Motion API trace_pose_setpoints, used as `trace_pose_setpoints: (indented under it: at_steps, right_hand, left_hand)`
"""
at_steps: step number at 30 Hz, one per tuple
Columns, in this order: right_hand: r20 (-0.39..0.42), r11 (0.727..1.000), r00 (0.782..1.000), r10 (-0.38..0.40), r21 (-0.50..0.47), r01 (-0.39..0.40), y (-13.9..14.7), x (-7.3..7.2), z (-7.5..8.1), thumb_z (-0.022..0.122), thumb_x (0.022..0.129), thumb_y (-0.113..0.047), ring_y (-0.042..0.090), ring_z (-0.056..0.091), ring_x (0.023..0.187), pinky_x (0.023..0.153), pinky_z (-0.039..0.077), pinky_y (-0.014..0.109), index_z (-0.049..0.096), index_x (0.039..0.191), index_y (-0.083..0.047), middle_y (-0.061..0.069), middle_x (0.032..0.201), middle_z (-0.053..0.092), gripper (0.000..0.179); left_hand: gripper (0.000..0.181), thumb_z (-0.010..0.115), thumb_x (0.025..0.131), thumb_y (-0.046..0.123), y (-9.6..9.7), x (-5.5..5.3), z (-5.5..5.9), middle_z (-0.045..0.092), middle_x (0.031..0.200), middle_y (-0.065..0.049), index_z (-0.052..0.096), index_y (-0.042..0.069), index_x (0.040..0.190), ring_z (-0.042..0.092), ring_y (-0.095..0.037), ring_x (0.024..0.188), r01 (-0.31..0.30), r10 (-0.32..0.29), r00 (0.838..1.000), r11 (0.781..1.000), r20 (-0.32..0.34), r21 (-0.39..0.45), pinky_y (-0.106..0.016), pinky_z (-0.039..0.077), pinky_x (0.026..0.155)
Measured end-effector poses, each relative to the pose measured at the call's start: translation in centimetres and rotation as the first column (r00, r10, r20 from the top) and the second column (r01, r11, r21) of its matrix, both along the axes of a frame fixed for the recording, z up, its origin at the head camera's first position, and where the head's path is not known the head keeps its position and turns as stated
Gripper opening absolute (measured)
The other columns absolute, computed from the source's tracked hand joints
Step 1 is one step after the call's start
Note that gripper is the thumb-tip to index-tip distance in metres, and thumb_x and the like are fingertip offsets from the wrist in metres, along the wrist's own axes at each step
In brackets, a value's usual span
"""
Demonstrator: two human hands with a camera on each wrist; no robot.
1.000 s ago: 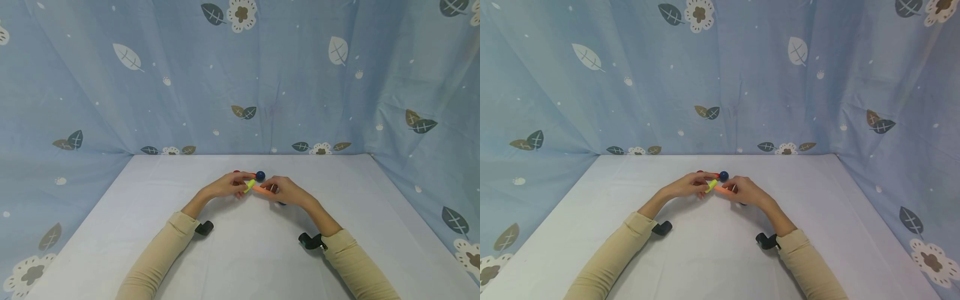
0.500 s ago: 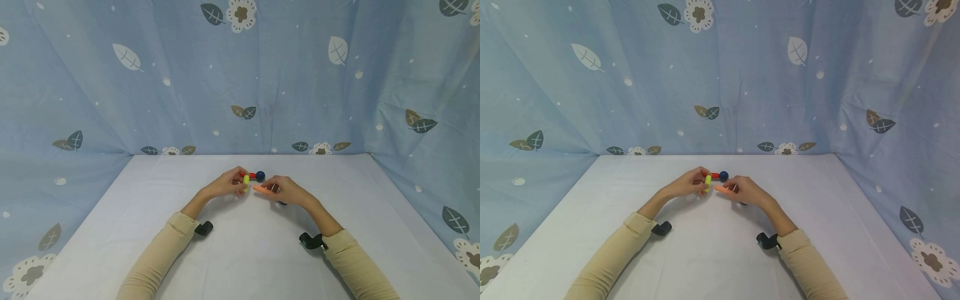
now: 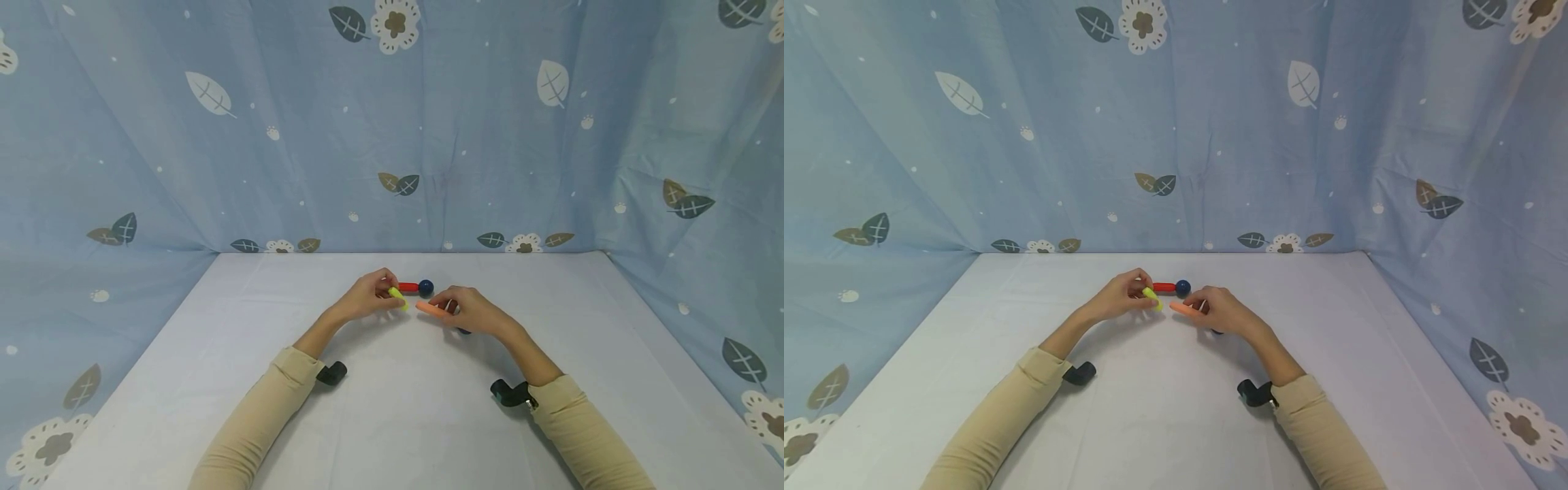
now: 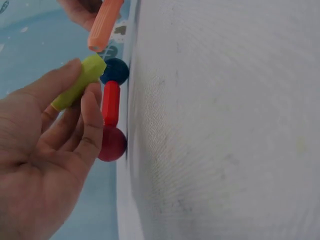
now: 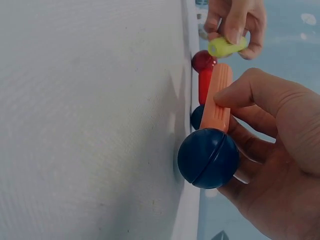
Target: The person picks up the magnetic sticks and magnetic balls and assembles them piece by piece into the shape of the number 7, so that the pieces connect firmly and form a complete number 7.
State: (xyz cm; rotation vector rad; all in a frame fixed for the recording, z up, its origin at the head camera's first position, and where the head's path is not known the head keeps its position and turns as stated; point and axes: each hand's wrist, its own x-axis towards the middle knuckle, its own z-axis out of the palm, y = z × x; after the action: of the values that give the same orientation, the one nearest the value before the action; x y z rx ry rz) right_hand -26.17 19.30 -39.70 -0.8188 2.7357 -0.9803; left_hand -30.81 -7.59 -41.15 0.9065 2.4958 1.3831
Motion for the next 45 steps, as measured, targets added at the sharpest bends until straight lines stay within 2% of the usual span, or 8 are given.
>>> trace_pose_setpoints:
  at_steps: [3,6,10,14,31,40,45]
  right_hand:
    - [-0.009,1.000,1.000,0.008,0.002,-0.008,0.05,0.07,0.06,0.074,0.085,-0.006,0.016,0.063,0.085,0.071,0.054,0.023,0.069,0.121,-0.006,0.009,0.107,0.068,0.037]
    - [-0.012,1.000,1.000,0.009,0.000,-0.009,0.05,0.04,0.06,0.074,0.085,-0.005,0.016,0.063,0.085,0.070,0.054,0.023,0.069,0.120,-0.005,0.009,0.107,0.069,0.035]
    - [-0.013,1.000,1.000,0.011,-0.003,-0.011,0.03,-0.18,-0.15,0.073,0.085,-0.005,0.016,0.063,0.086,0.070,0.053,0.022,0.069,0.119,-0.006,0.008,0.108,0.069,0.035]
    - [-0.028,1.000,0.999,0.023,-0.002,-0.023,0.05,-0.39,-0.35,0.073,0.085,-0.005,0.015,0.064,0.085,0.069,0.053,0.021,0.068,0.120,-0.006,0.008,0.108,0.070,0.034]
    - [-0.013,1.000,1.000,0.018,-0.005,-0.018,-0.34,-0.23,0.08,0.073,0.084,-0.001,0.016,0.063,0.086,0.073,0.055,0.024,0.068,0.119,-0.005,0.008,0.105,0.069,0.036]
    - [0.001,1.000,1.000,0.022,-0.005,-0.022,-0.40,-0.16,0.10,0.072,0.084,-0.001,0.016,0.063,0.087,0.074,0.056,0.025,0.067,0.120,-0.005,0.007,0.101,0.068,0.036]
    - [0.011,1.000,1.000,0.017,-0.005,-0.017,-0.34,-0.07,0.11,0.071,0.084,-0.001,0.016,0.063,0.087,0.076,0.056,0.027,0.067,0.120,-0.006,0.007,0.101,0.068,0.036]
  left_hand:
    - [0.031,0.076,0.086,0.015,-0.01,-0.12,-0.16,0.073,0.104,-0.013,0.059,0.003,0.109,0.068,-0.020,0.090,-0.002,0.001,1.000,1.000,0.009,0.023,-0.033,0.056,0.086]
    - [0.027,0.074,0.088,0.013,-0.03,-0.14,-0.17,0.072,0.106,-0.014,0.062,0.002,0.110,0.068,-0.018,0.090,0.013,-0.015,1.000,0.999,0.023,0.046,-0.029,0.056,0.084]
    - [0.021,0.071,0.090,0.010,0.00,-0.15,-0.13,0.069,0.107,-0.012,0.066,0.005,0.109,0.068,-0.014,0.089,0.031,-0.034,0.999,0.997,0.040,0.065,-0.023,0.056,0.080]
    - [0.018,0.071,0.090,0.010,0.07,-0.19,-0.05,0.069,0.108,-0.010,0.067,0.007,0.107,0.068,-0.014,0.091,0.035,-0.039,0.998,0.997,0.050,0.068,-0.024,0.056,0.082]
    - [0.021,0.073,0.087,0.009,0.40,-0.02,0.12,0.068,0.114,-0.012,0.068,0.005,0.107,0.068,-0.016,0.092,0.076,-0.081,0.996,0.993,0.050,0.091,-0.023,0.057,0.082]
    - [0.022,0.073,0.088,0.008,0.40,-0.01,0.06,0.068,0.114,-0.014,0.068,0.003,0.108,0.067,-0.019,0.092,0.079,-0.083,0.996,0.993,0.043,0.088,-0.023,0.056,0.083]
    - [0.023,0.074,0.087,0.009,0.33,-0.01,0.06,0.068,0.115,-0.011,0.068,0.006,0.109,0.067,-0.018,0.096,0.060,-0.064,0.997,0.995,0.052,0.073,-0.023,0.056,0.085]
